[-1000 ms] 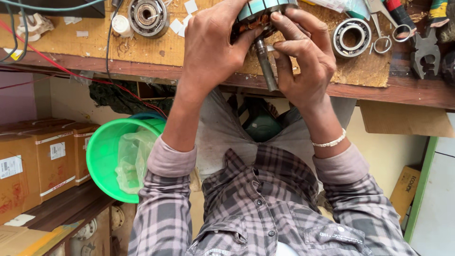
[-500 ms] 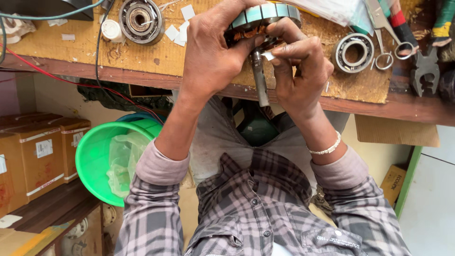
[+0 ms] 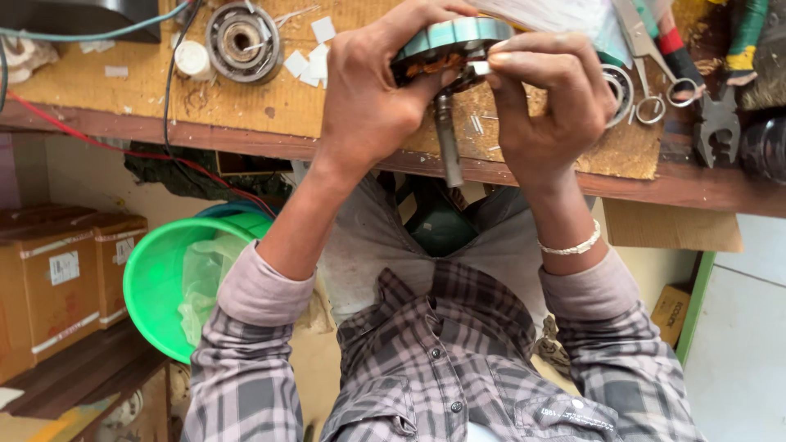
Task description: The person inserts small white insulating pieces into the slots of a motor armature. They use a screwdriver to press the pieces into place and scissors to trim excess material. The person repeats this process for multiple slots around the armature.
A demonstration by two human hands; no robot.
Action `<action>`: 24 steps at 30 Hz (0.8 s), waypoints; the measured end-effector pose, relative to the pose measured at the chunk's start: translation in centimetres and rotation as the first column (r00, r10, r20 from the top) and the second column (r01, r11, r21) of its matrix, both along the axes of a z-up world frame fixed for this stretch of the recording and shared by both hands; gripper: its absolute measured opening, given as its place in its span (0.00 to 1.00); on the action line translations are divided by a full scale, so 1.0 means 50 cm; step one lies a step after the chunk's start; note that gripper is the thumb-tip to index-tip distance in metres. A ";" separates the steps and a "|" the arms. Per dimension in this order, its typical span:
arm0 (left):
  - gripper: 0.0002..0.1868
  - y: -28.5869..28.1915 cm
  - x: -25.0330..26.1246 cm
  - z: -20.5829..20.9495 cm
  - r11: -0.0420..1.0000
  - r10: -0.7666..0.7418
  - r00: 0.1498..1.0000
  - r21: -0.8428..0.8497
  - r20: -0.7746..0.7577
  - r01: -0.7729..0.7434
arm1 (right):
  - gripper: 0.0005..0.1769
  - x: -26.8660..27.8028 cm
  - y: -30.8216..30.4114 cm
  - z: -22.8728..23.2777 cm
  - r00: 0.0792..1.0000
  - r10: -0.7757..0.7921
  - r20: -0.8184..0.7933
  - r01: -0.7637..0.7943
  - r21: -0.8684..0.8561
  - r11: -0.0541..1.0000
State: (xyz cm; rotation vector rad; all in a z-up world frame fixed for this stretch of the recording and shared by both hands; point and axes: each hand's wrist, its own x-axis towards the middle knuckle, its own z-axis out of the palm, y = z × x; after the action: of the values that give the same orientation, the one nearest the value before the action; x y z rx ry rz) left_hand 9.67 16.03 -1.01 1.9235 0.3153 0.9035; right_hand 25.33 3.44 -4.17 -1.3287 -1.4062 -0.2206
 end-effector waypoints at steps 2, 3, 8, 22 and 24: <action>0.14 -0.006 0.004 0.002 1.000 -0.006 1.000 -0.001 0.019 0.006 | 0.09 -0.002 0.003 0.004 0.999 -0.050 0.017 0.049 0.020 0.999; 0.14 -0.008 0.002 0.002 1.000 -0.005 1.000 -0.003 0.027 0.005 | 0.09 -0.005 0.006 0.006 0.997 -0.070 0.025 0.069 0.029 0.997; 0.13 -0.015 -0.001 0.003 1.000 0.002 1.000 0.030 0.016 -0.002 | 0.11 -0.011 -0.004 0.034 0.978 -0.057 0.200 0.057 0.005 0.998; 0.18 -0.021 0.013 -0.002 0.931 0.141 0.990 0.341 0.000 -0.132 | 0.11 -0.051 -0.032 0.073 0.978 -0.143 0.154 0.166 -0.151 0.974; 0.17 -0.016 0.015 -0.013 0.925 0.158 0.987 0.353 -0.015 -0.143 | 0.11 -0.049 -0.031 0.064 0.977 -0.141 0.161 0.163 -0.130 0.978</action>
State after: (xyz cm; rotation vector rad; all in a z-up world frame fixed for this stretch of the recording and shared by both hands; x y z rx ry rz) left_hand 10.43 15.24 -1.64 2.2746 0.3487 1.0783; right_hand 22.90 1.89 -0.99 -1.5682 -1.4693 -0.3344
